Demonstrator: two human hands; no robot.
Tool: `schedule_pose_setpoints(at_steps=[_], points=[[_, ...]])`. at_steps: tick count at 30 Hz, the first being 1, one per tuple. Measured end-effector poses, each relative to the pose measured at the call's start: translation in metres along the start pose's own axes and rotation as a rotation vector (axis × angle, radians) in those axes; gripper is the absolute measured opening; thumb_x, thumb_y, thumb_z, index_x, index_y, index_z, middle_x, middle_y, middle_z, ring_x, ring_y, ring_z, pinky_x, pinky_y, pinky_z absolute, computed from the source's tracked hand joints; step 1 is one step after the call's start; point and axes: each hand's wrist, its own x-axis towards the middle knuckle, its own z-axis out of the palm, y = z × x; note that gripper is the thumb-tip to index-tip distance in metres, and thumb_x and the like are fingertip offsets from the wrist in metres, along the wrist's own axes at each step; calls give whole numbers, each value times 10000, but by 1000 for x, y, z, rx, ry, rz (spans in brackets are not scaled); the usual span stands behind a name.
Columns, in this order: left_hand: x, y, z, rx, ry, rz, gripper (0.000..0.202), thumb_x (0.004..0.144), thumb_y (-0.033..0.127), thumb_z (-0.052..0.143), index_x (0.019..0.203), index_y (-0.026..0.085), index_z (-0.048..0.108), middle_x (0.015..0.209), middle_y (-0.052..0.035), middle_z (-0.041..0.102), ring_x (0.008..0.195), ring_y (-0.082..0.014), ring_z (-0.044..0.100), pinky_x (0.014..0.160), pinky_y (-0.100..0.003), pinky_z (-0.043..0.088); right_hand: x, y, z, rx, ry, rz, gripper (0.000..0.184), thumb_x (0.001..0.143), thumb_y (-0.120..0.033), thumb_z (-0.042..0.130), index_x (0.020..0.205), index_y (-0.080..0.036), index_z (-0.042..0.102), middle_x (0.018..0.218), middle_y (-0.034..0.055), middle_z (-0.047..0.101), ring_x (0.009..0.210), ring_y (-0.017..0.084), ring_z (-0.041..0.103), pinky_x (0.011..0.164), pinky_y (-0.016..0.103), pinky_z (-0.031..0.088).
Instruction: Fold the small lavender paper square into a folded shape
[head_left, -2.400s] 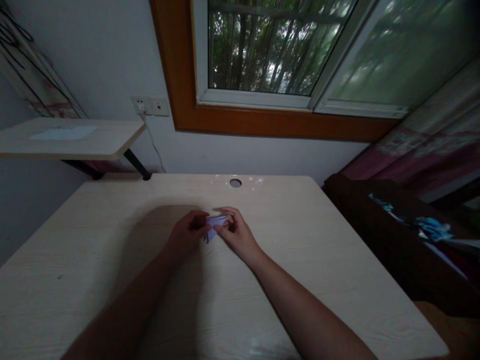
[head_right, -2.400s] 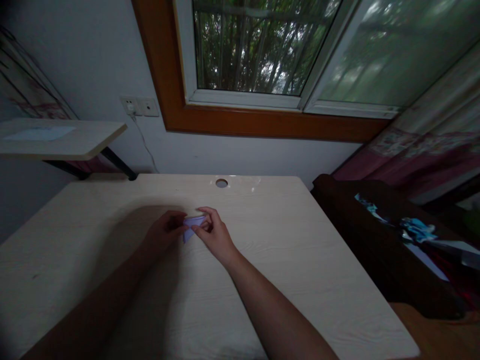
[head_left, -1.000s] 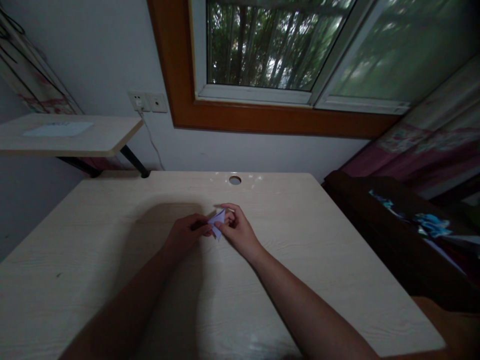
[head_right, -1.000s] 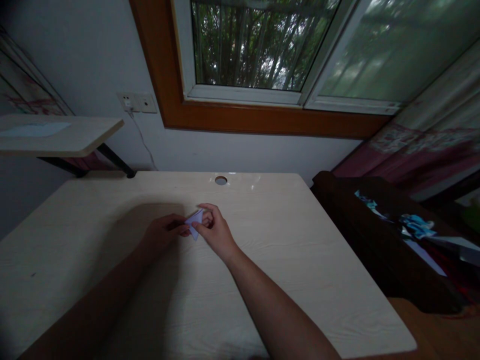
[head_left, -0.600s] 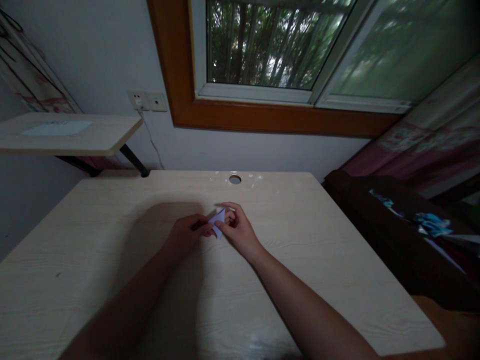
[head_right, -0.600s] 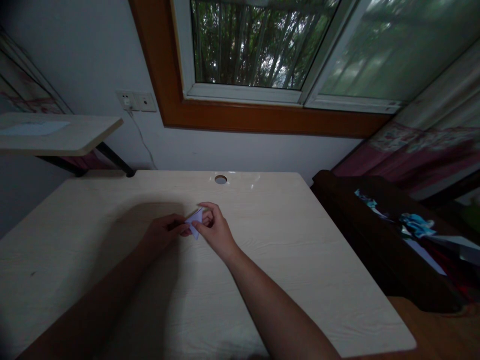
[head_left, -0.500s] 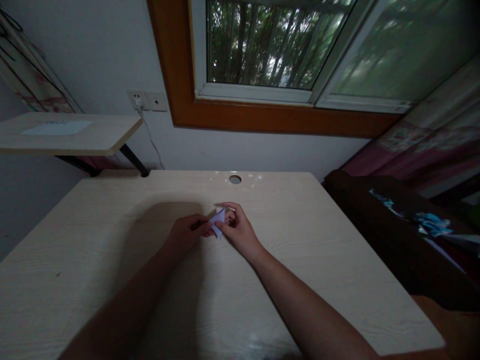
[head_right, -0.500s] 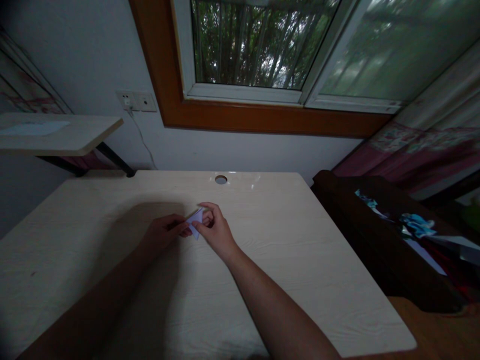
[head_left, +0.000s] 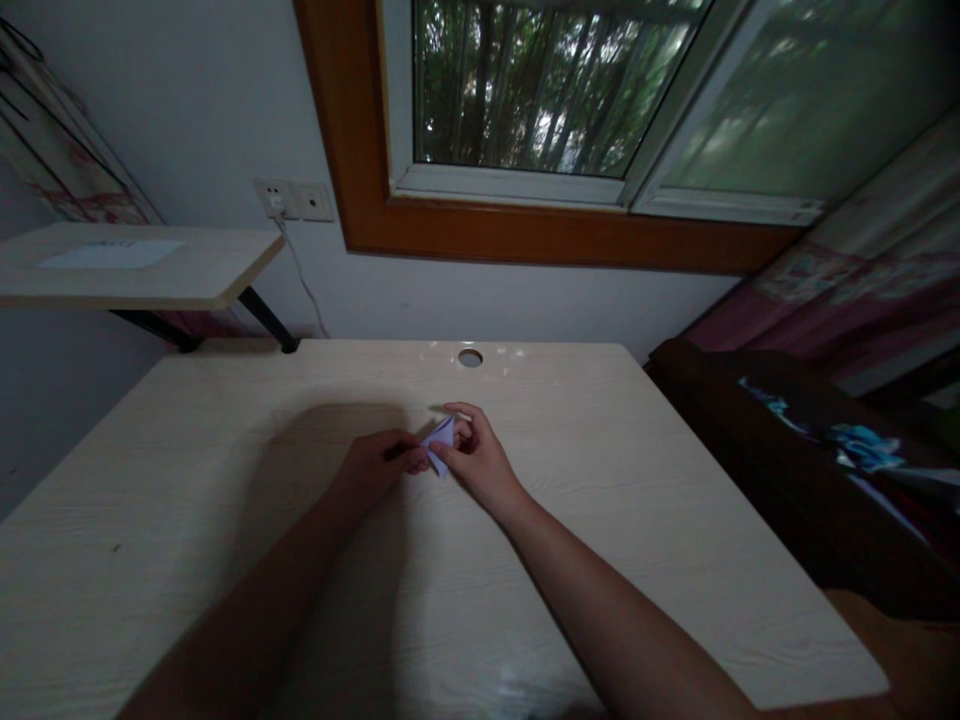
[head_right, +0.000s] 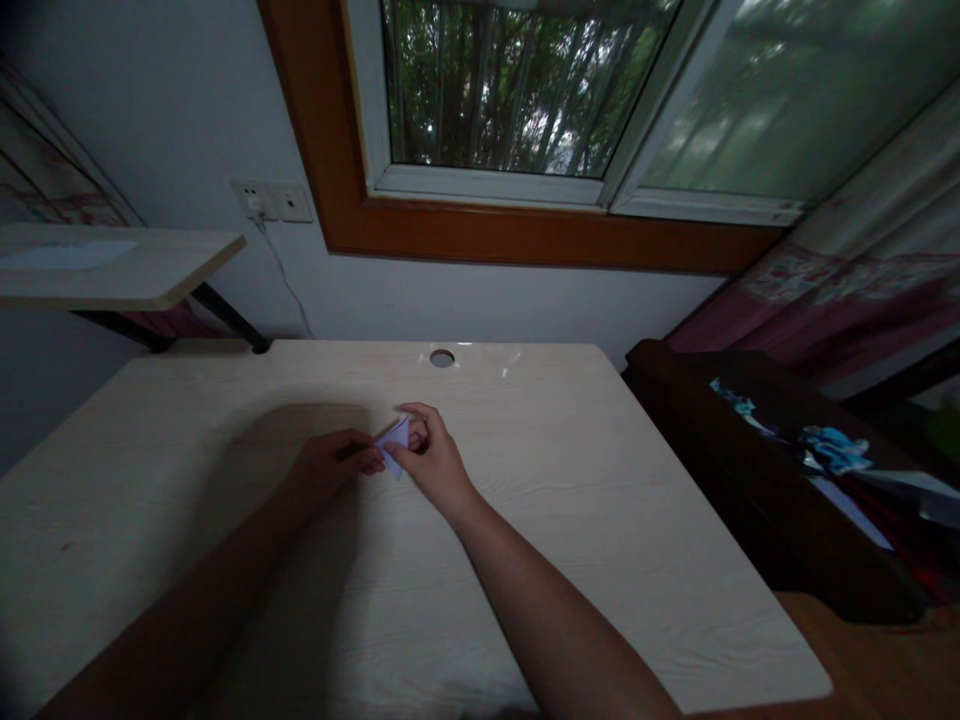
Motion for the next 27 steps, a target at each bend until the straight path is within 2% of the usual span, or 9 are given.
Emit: schedule_pose_setpoints(at_steps=[7, 21, 27], points=[[0, 1, 0, 25, 11, 5, 271, 806, 453, 701, 910, 204, 715, 798, -20, 775, 736, -188, 744, 726, -285, 590, 1, -4, 0, 14, 11, 39, 553, 751, -265, 765, 1234, -294, 497, 707, -64, 544, 614, 121, 465, 572, 255, 375], [-2, 7, -1, 66, -18, 38, 235, 832, 420, 675, 902, 198, 710, 799, -23, 772, 729, -178, 736, 720, -275, 579, 1, -1, 0, 8, -1, 28, 558, 750, -274, 771, 1234, -292, 493, 705, -61, 538, 617, 124, 459, 566, 253, 367], [-2, 4, 0, 64, 22, 40, 248, 813, 428, 700, 913, 202, 716, 820, -31, 769, 761, -190, 736, 732, -285, 577, -1, -3, -1, 7, -23, 23, 542, 763, -280, 762, 1236, -297, 497, 734, -51, 554, 633, 128, 484, 579, 257, 389]])
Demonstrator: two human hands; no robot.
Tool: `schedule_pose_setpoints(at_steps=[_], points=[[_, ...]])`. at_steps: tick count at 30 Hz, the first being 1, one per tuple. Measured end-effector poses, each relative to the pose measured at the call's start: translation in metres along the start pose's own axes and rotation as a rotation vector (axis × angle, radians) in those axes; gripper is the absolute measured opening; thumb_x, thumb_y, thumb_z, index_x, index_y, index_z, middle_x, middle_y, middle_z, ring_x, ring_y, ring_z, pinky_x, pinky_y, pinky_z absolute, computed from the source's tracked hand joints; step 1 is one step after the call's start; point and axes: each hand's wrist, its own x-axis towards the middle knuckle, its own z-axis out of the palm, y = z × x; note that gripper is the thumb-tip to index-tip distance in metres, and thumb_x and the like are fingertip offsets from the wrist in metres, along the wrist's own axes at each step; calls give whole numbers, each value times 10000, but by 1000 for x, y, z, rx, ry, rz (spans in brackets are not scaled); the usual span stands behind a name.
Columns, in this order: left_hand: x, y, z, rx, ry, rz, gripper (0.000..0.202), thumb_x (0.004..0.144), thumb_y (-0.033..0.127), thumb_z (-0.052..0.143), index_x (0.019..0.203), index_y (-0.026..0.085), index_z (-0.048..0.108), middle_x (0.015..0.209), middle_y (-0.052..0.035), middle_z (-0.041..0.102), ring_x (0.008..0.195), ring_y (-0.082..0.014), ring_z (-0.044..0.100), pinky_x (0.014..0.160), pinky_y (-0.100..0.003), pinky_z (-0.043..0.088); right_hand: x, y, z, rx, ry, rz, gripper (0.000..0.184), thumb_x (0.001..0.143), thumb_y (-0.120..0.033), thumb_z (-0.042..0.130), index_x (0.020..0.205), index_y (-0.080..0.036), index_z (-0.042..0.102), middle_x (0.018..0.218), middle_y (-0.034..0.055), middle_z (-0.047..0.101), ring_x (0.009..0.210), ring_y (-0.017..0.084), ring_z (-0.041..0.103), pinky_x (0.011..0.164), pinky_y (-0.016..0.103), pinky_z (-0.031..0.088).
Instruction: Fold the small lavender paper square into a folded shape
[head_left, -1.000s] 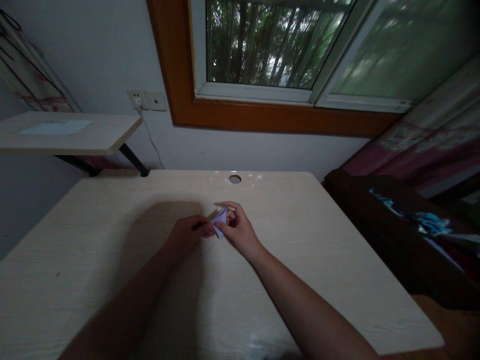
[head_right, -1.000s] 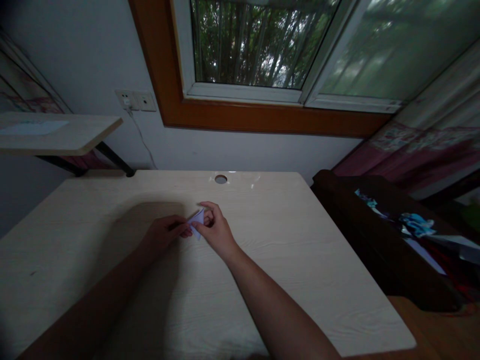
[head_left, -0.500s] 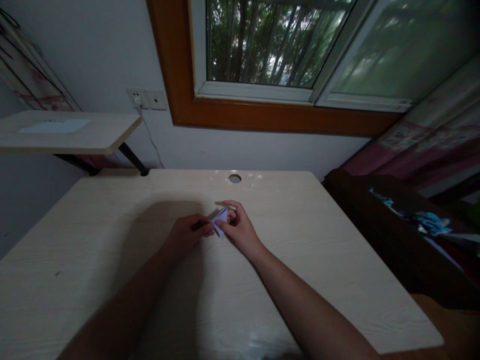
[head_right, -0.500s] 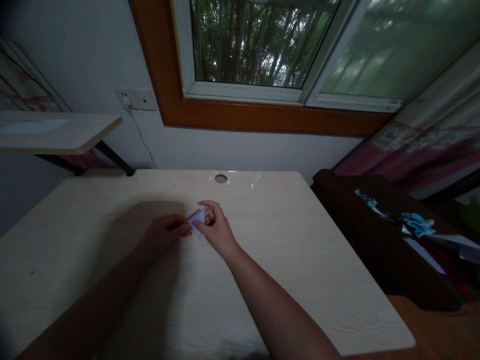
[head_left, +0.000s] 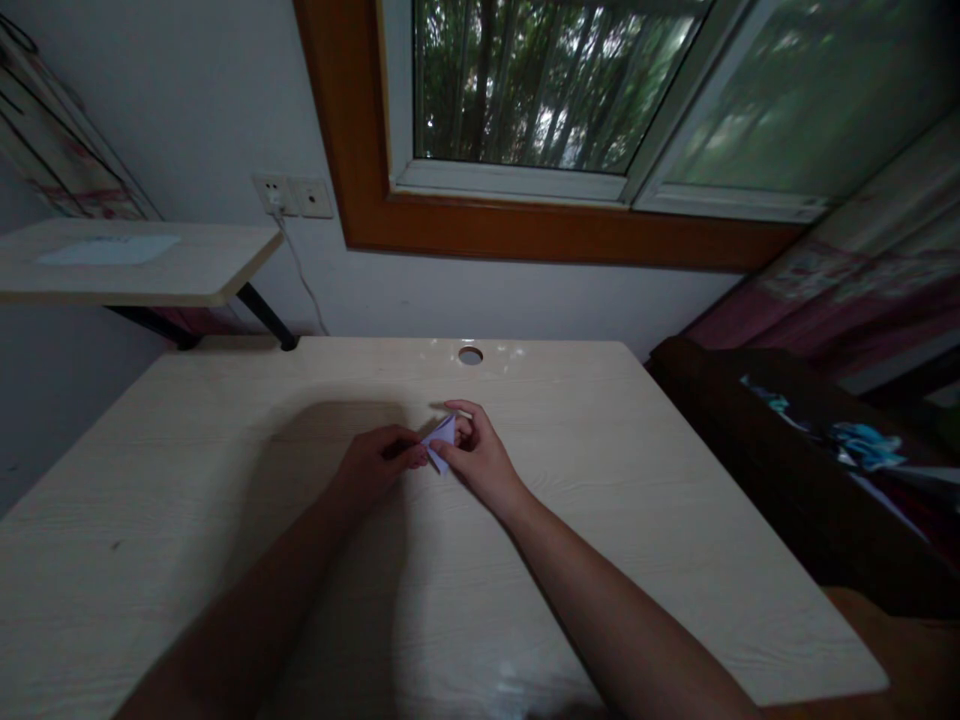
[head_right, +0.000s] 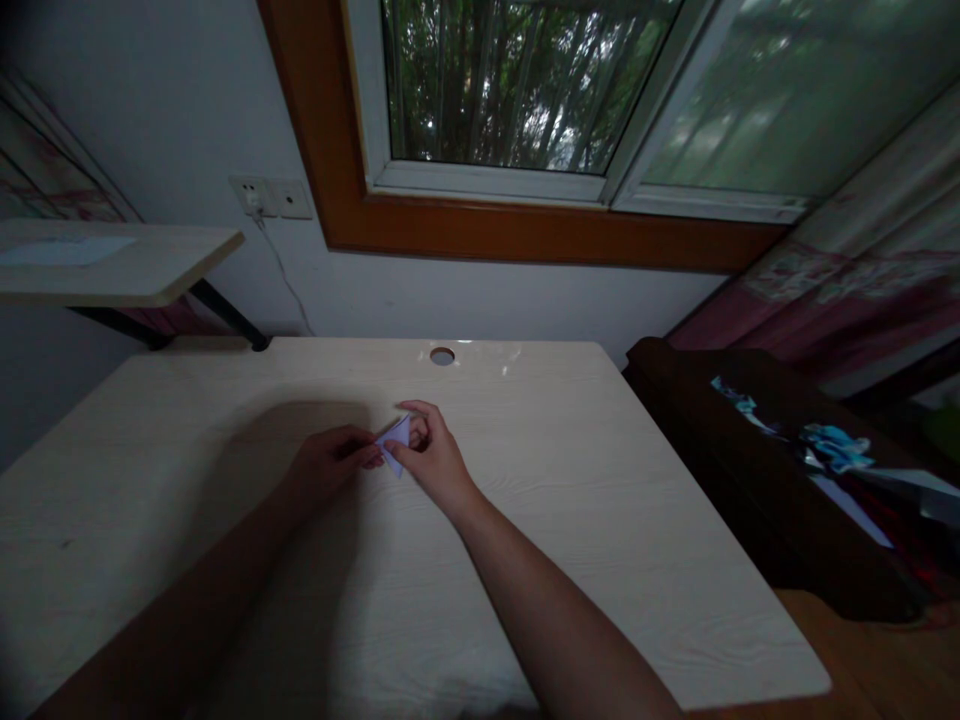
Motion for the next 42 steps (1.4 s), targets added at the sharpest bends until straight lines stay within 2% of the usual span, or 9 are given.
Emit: schedule_pose_setpoints(at_steps=[14, 22, 32, 42], points=[[0, 0, 1, 33, -12, 17, 245, 841, 426, 666, 858, 184, 701, 773, -45, 761, 712, -178, 721, 702, -270, 572, -3, 4, -2, -108, -18, -19, 558, 783, -270, 750, 1276, -303, 492, 774, -42, 573, 670, 135, 512, 626, 266, 428], [-2, 9, 0, -40, -20, 51, 267, 912, 391, 557, 847, 169, 692, 754, -45, 733, 695, -158, 701, 694, -266, 576, 0, -3, 1, 4, -28, 24, 558, 753, -268, 757, 1240, -293, 485, 767, -44, 601, 631, 130, 506, 584, 260, 413], [-2, 2, 0, -44, -11, 46, 248, 834, 421, 675, 887, 179, 687, 800, -45, 747, 741, -176, 717, 727, -280, 579, 0, -2, -1, 41, -37, 36, 573, 742, -270, 769, 1240, -301, 487, 752, -50, 590, 629, 127, 504, 582, 258, 409], [-2, 3, -1, -17, -20, 34, 261, 843, 439, 663, 841, 179, 690, 753, -33, 730, 707, -163, 693, 700, -260, 553, 0, -6, 1, 37, -22, 45, 561, 726, -274, 782, 1217, -286, 511, 689, -67, 535, 596, 122, 458, 564, 256, 374]])
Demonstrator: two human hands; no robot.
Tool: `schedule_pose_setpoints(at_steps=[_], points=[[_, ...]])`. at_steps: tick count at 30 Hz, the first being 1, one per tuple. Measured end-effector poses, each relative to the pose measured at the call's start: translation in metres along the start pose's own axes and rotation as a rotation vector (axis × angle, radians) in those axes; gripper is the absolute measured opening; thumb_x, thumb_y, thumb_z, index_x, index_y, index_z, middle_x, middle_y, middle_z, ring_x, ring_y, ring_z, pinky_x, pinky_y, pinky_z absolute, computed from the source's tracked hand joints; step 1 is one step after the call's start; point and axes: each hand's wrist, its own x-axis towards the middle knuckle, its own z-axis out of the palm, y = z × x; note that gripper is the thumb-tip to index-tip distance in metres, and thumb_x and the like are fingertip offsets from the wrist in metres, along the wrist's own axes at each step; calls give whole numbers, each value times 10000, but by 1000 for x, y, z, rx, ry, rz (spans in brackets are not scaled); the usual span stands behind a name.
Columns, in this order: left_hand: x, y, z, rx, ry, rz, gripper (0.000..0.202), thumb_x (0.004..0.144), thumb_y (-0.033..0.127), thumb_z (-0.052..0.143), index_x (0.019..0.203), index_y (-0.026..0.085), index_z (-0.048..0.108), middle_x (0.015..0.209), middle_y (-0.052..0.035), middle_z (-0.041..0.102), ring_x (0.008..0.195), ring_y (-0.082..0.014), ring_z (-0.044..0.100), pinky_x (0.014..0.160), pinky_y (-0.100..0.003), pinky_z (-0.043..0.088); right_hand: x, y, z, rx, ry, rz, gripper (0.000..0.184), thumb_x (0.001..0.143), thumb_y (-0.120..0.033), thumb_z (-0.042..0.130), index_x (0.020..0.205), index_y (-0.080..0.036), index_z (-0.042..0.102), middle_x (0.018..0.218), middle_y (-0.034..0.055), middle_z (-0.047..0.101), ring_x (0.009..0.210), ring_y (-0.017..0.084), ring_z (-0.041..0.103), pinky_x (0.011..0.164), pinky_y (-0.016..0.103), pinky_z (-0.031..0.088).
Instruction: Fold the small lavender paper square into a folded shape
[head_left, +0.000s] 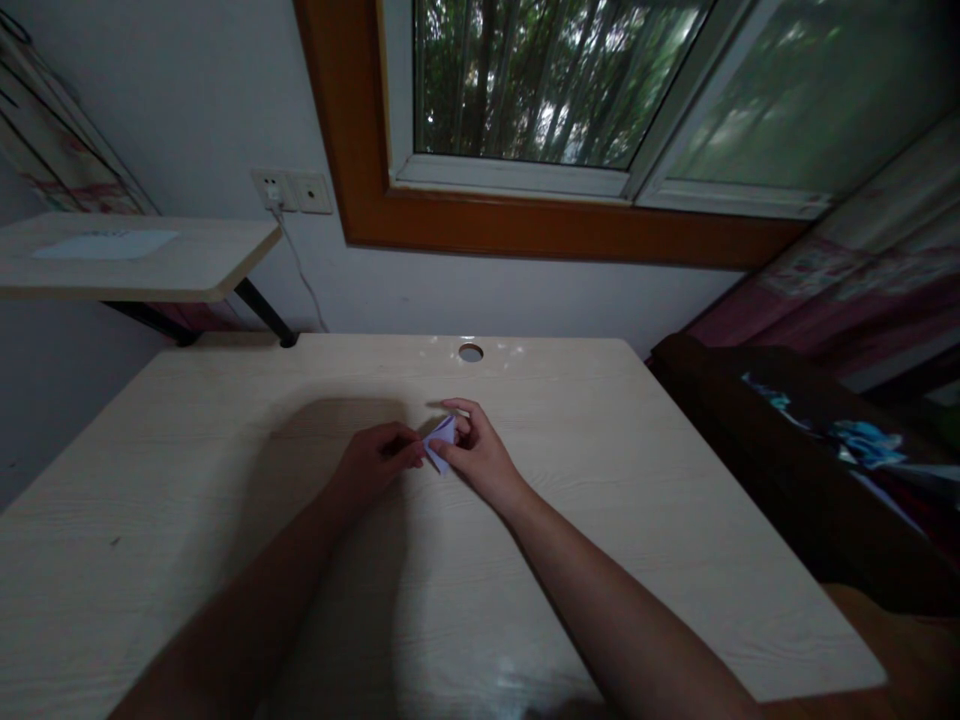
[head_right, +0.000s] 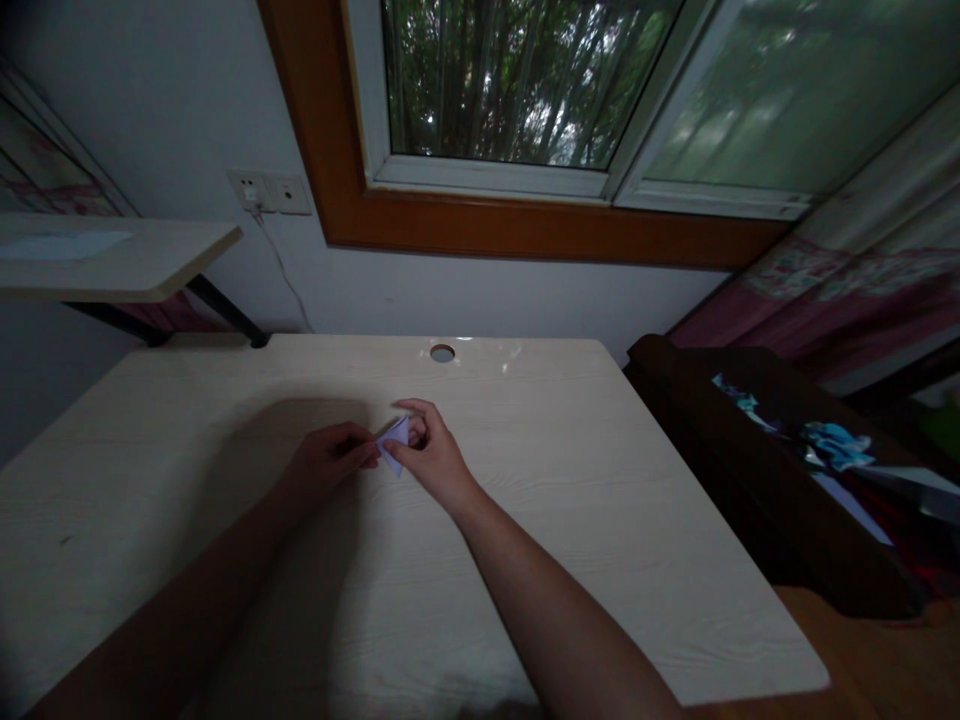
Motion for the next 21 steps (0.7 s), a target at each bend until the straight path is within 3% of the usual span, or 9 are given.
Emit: schedule_pose_setpoints(at_steps=[21], points=[[1, 1, -2, -89, -28, -69, 185, 819, 342, 669, 775, 163, 645, 719, -19, 691, 646, -141, 653, 648, -255, 523, 6, -1, -5, 241, 144, -5, 516, 696, -242, 821, 1138, -264, 556, 744, -52, 665, 706, 134, 619, 738, 291, 474]])
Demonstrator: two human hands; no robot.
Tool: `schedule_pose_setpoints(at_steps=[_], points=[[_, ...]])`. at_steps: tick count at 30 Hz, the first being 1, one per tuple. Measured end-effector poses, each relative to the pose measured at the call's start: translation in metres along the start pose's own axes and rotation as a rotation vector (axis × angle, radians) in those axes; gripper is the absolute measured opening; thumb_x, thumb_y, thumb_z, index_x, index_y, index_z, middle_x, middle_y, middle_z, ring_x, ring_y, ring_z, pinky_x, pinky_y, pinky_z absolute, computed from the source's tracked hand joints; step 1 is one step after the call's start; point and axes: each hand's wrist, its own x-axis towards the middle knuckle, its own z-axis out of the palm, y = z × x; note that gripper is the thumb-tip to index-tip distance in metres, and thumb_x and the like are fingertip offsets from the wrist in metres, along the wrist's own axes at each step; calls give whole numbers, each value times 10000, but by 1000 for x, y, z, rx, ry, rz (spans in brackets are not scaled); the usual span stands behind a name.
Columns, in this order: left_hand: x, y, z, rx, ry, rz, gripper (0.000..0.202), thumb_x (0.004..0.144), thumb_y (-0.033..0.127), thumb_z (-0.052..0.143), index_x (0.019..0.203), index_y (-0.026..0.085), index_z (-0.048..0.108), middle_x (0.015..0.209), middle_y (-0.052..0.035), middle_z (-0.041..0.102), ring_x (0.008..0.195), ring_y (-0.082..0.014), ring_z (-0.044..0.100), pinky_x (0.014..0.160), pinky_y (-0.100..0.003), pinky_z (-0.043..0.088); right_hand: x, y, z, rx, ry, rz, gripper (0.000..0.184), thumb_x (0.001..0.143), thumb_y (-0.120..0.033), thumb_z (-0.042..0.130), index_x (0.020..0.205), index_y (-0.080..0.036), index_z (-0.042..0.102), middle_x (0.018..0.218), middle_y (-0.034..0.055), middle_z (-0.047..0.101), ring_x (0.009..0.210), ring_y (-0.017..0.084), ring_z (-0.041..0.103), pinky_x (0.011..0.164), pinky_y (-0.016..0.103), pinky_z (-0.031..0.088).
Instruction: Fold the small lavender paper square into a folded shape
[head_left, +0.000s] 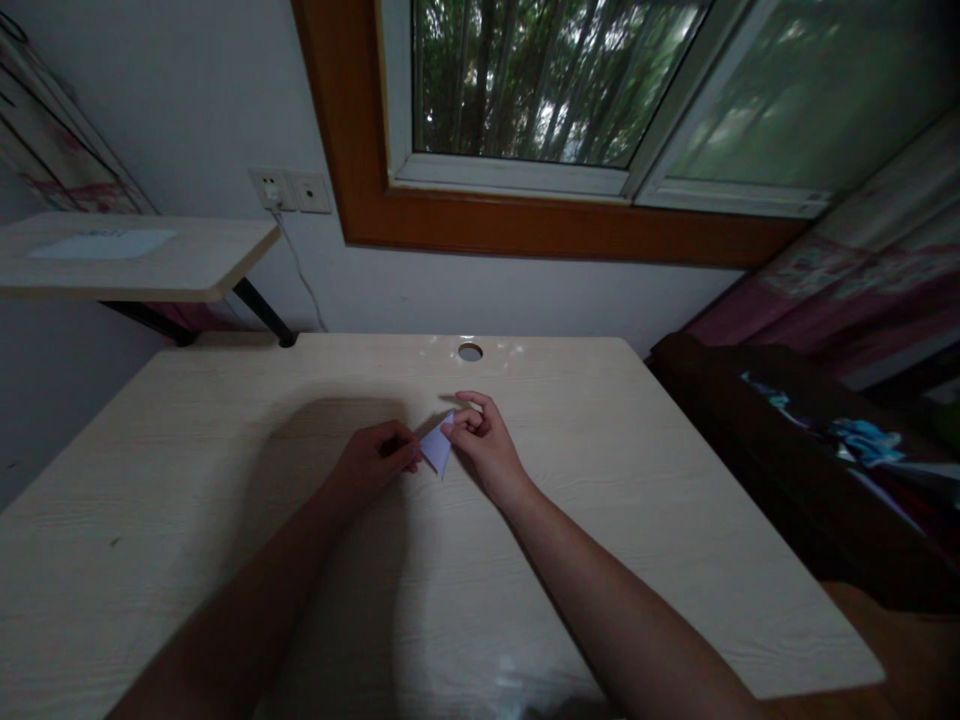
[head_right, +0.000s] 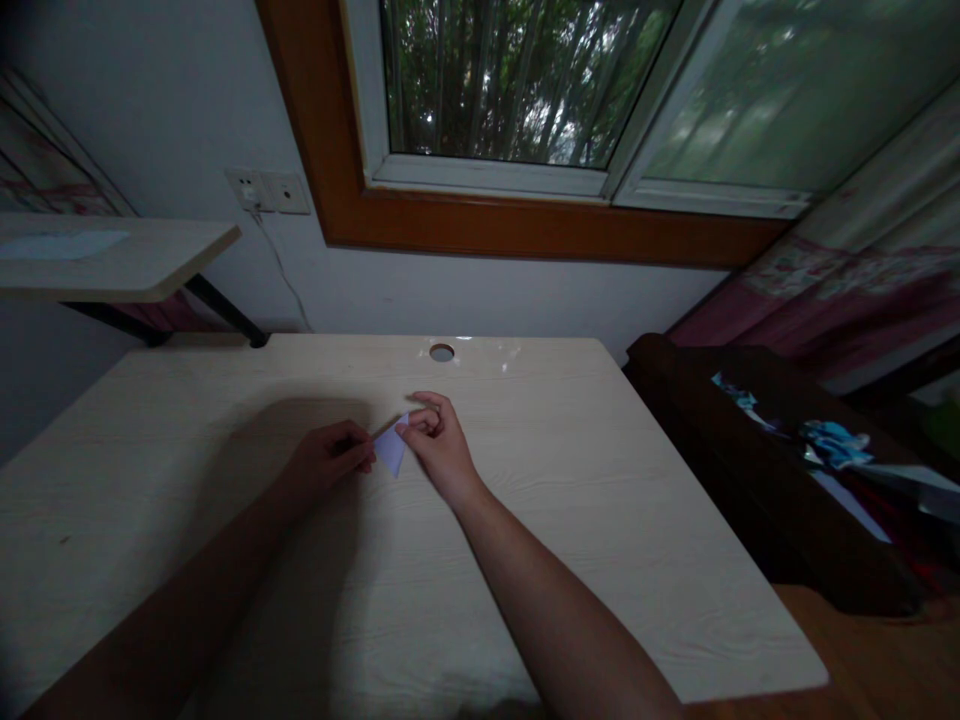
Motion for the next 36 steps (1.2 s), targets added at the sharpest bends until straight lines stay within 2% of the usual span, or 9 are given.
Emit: schedule_pose_setpoints(at_steps=[12, 17, 26, 36], points=[[1, 0, 0, 5, -21, 7, 157, 821, 308, 663, 763, 164, 637, 707, -10, 680, 634, -130, 635, 633, -242, 501, 1, -2, -1, 70, 115, -8, 501, 686, -199, 806, 1113, -253, 550, 760, -37, 700, 717, 148, 636, 757, 311, 495], [1, -2, -1, 1, -27, 6, 177, 831, 328, 656, 766, 165, 636, 699, -10, 675, 626, -130, 630, 626, -241, 493, 1, -3, -1, 77, 92, 3, 519, 689, -220, 819, 1130, -261, 549, 767, -42, 700, 726, 151, 652, 778, 320, 512], [0, -2, -2, 35, -59, 20, 194, 847, 353, 639, 794, 167, 630, 712, -19, 679, 637, -138, 628, 632, -247, 484, -1, -4, 0, 73, 21, -5, 524, 726, -245, 810, 1167, -266, 527, 836, -2, 749, 875, 191, 711, 848, 351, 521], [-1, 7, -1, 36, -51, -6, 199, 817, 356, 654, 762, 167, 629, 680, -11, 666, 625, -135, 612, 622, -242, 475, 2, -3, -2, 91, 153, -28, 458, 725, -229, 805, 1098, -255, 539, 821, -3, 742, 789, 176, 706, 789, 331, 520]])
